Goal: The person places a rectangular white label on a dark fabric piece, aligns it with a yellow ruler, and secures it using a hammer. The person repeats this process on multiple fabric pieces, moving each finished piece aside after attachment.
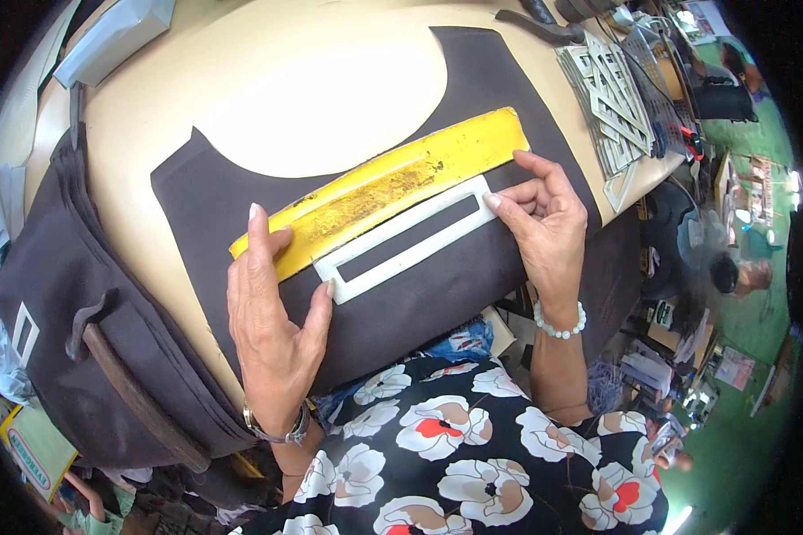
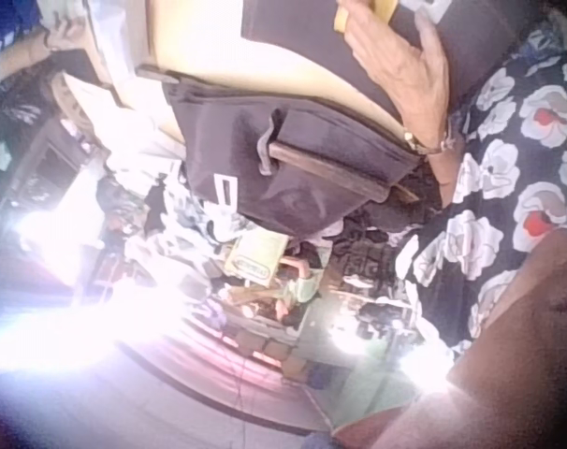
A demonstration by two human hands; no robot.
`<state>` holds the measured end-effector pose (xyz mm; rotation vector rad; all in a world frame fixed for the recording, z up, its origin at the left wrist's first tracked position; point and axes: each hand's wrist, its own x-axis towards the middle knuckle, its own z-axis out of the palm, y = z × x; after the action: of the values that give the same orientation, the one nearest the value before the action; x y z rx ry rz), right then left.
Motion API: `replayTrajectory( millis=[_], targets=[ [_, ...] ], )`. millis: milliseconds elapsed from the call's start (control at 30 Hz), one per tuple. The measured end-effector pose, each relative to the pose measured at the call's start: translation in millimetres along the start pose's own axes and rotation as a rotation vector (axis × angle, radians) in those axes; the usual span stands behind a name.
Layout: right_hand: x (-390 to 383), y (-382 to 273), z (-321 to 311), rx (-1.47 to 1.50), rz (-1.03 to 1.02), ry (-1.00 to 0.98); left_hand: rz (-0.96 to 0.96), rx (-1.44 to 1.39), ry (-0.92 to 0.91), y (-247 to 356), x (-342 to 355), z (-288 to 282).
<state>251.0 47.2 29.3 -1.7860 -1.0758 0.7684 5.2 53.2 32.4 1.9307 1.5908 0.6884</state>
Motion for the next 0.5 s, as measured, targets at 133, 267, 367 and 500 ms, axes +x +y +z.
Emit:
replayTrajectory(
  millis=[133, 267, 367, 500],
  targets=[
    [0, 3, 0, 0.001, 0.004, 0.007, 0.040, -0.011, 0.019, 0, 0, 1],
    [-3, 6, -1, -0.184, -0.114, -0.041, 0.057, 0.001, 0.018, 0, -1, 1],
    [-10, 7, 2, -0.673, -0.494, -0.019, 0.138, 0.063, 0.052, -3, -4, 6],
    [-18, 3, 4, -0.879, -0.656, -0.001, 0.255, 0.249, 0.138, 6, -16, 15]
  ],
)
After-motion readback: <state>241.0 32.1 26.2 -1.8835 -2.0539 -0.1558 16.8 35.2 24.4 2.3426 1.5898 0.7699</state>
